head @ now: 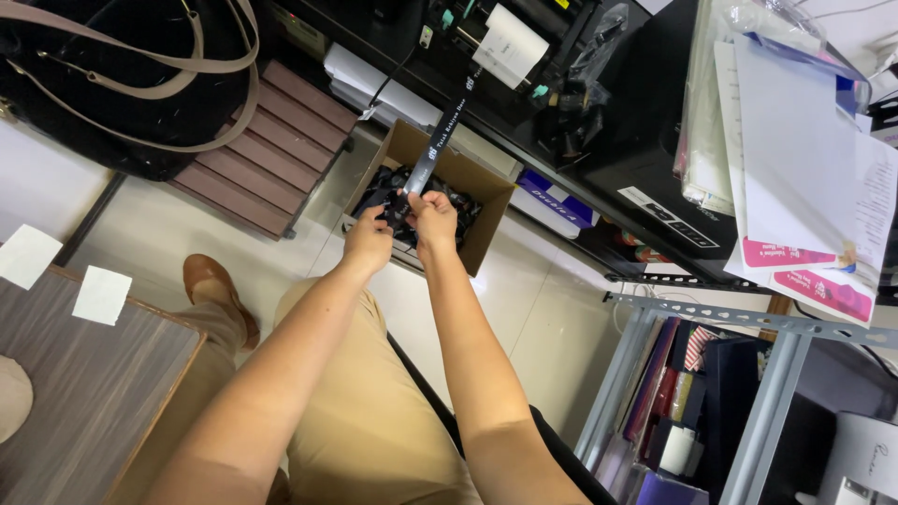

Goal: Organizing and untangling black lanyards from a cardboard box at a workstation.

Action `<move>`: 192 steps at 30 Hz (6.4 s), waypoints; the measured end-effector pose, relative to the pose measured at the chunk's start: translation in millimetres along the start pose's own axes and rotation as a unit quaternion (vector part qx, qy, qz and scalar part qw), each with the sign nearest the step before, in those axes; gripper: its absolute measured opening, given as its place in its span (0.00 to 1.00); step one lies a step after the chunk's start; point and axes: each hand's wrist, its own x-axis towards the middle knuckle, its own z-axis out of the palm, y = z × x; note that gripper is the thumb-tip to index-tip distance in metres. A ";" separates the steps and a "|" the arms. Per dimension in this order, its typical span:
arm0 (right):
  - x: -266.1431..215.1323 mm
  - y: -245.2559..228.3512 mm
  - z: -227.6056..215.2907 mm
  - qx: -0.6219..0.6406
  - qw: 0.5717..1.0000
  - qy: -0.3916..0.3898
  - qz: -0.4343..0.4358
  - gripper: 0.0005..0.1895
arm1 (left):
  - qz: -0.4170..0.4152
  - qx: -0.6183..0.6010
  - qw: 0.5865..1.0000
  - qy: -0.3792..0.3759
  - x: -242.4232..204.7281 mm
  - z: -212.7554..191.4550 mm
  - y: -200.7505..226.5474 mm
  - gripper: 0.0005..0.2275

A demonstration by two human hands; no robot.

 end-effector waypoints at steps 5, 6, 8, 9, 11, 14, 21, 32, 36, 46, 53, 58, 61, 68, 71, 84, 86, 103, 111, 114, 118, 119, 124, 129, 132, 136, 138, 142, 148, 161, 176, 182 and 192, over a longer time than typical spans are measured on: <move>-22.1 3.0 -0.7 0.021 0.999 -0.030 -0.001 0.12 | 0.013 -0.007 0.999 0.037 -0.6 -2.2 1.0 0.19; -20.6 13.3 -5.6 0.021 0.999 -0.030 -0.002 0.12 | 0.014 -0.007 0.999 0.036 -3.8 -4.4 5.5 0.19; -17.1 33.3 -15.6 0.007 0.999 -0.042 -0.008 0.14 | 0.012 -0.021 0.997 0.075 -10.1 -9.0 15.1 0.19; -20.1 40.0 -17.8 0.007 0.999 -0.042 -0.010 0.14 | 0.013 -0.021 0.997 0.074 -8.8 -8.9 18.1 0.19; -26.1 55.0 -22.8 0.012 0.998 -0.054 0.000 0.16 | 0.020 -0.025 0.995 0.098 -6.4 -7.9 22.4 0.17; -24.4 87.5 -34.4 0.041 0.994 -0.095 0.015 0.14 | 0.022 -0.043 0.994 0.100 19.8 6.6 23.7 0.17; -50.5 80.5 -43.0 0.051 0.987 -0.148 0.022 0.19 | 0.033 -0.155 0.986 0.048 30.6 19.6 72.2 0.15; -7.8 39.9 -83.8 -0.478 0.868 -0.102 -0.091 0.07 | 0.077 -0.309 0.944 0.085 40.5 8.0 62.0 0.08; 55.2 4.0 -105.4 -0.358 0.915 0.000 -0.187 0.19 | 0.061 -0.271 0.956 0.096 31.5 1.9 61.2 0.07; 103.1 -102.0 -72.7 -0.355 0.892 0.112 -0.256 0.19 | 0.013 -0.135 0.983 0.126 10.4 0.7 37.2 0.06; 144.5 -83.1 -51.4 -0.385 0.906 -0.036 -0.172 0.26 | 0.041 -0.087 0.987 0.129 5.5 4.0 21.6 0.07; 120.4 -81.5 -0.1 -0.055 0.996 -0.063 -0.004 0.29 | 0.047 0.027 0.993 0.101 22.0 9.9 0.1 0.09; 125.3 -65.3 16.9 -0.005 0.999 -0.024 0.030 0.30 | 0.020 0.067 0.996 0.061 24.3 7.4 -1.4 0.10; 81.0 -66.6 14.8 0.026 0.999 -0.029 0.025 0.07 | -0.003 0.122 0.992 0.029 19.2 2.4 0.0 0.10; 96.4 -39.9 11.1 -0.010 0.999 -0.041 0.015 0.05 | 0.003 0.143 0.989 0.038 19.4 6.5 -3.1 0.13; 70.7 -19.0 7.0 -0.049 0.998 -0.017 0.030 0.09 | 0.315 0.137 0.926 0.156 -141.7 -18.8 55.3 0.04; 71.1 -11.8 7.5 -0.034 0.999 -0.014 0.038 0.06 | 0.412 0.171 0.884 0.140 -162.7 -19.9 50.4 0.03; 49.3 13.2 1.6 -0.072 0.995 -0.024 0.068 0.06 | 0.423 0.113 0.890 0.127 -217.4 -33.1 19.6 0.02; 50.6 35.1 -3.0 -0.091 0.993 -0.032 0.063 0.07 | 0.430 0.102 0.888 0.128 -219.2 -36.1 22.1 0.03; 68.2 57.6 -2.8 -0.093 0.993 -0.037 0.063 0.08 | 0.429 0.108 0.887 0.132 -220.3 -38.6 25.3 0.03; 79.7 81.4 -3.9 -0.096 0.993 -0.038 0.055 0.07 | 0.431 0.103 0.888 0.125 -220.0 -38.8 26.0 0.03; 78.7 83.8 -3.5 -0.103 0.993 -0.038 0.054 0.07 | 0.435 0.099 0.886 0.128 -218.9 -38.0 24.7 0.03; 50.3 70.4 -6.4 -0.092 0.992 -0.054 0.063 0.07 | 0.432 0.093 0.888 0.126 -220.1 -39.0 25.9 0.03; 43.7 76.7 -12.8 -0.098 0.991 -0.057 0.067 0.06 | 0.431 0.091 0.889 0.126 -222.3 -39.7 27.9 0.03; 41.4 83.8 -15.9 -0.094 0.991 -0.063 0.066 0.07 | 0.428 0.091 0.890 0.129 -222.5 -39.2 27.9 0.03; 33.3 87.0 -18.3 -0.115 0.989 -0.064 0.070 0.07 | 0.428 0.091 0.889 0.136 -221.9 -37.4 26.5 0.03; 23.8 81.6 -18.6 -0.114 0.989 -0.065 0.074 0.08 | 0.429 0.093 0.887 0.140 -220.7 -36.4 25.5 0.03; 17.7 85.5 -21.5 -0.119 0.987 -0.072 0.076 0.08 | 0.428 0.093 0.888 0.141 -220.7 -35.7 25.2 0.03; 4.6 89.2 -28.2 -0.115 0.986 -0.083 0.085 0.07 | 0.428 0.099 0.888 0.135 -222.3 -36.1 26.0 0.03; -21.9 91.0 -41.3 -0.123 0.982 -0.116 0.087 0.06 | 0.422 0.098 0.891 0.136 -228.1 -36.8 31.8 0.03; -37.7 106.6 -48.7 -0.134 0.976 -0.164 0.050 0.04 | 0.378 0.035 0.907 0.185 -128.5 -19.8 15.8 0.09; -49.6 104.6 -65.1 -0.197 0.960 -0.198 0.001 0.07 | 0.059 -0.033 0.988 0.139 28.9 15.6 2.3 0.20; -84.8 43.5 -60.9 -0.228 0.930 -0.287 -0.028 0.04 | -0.016 -0.289 0.955 0.055 44.2 22.3 67.3 0.13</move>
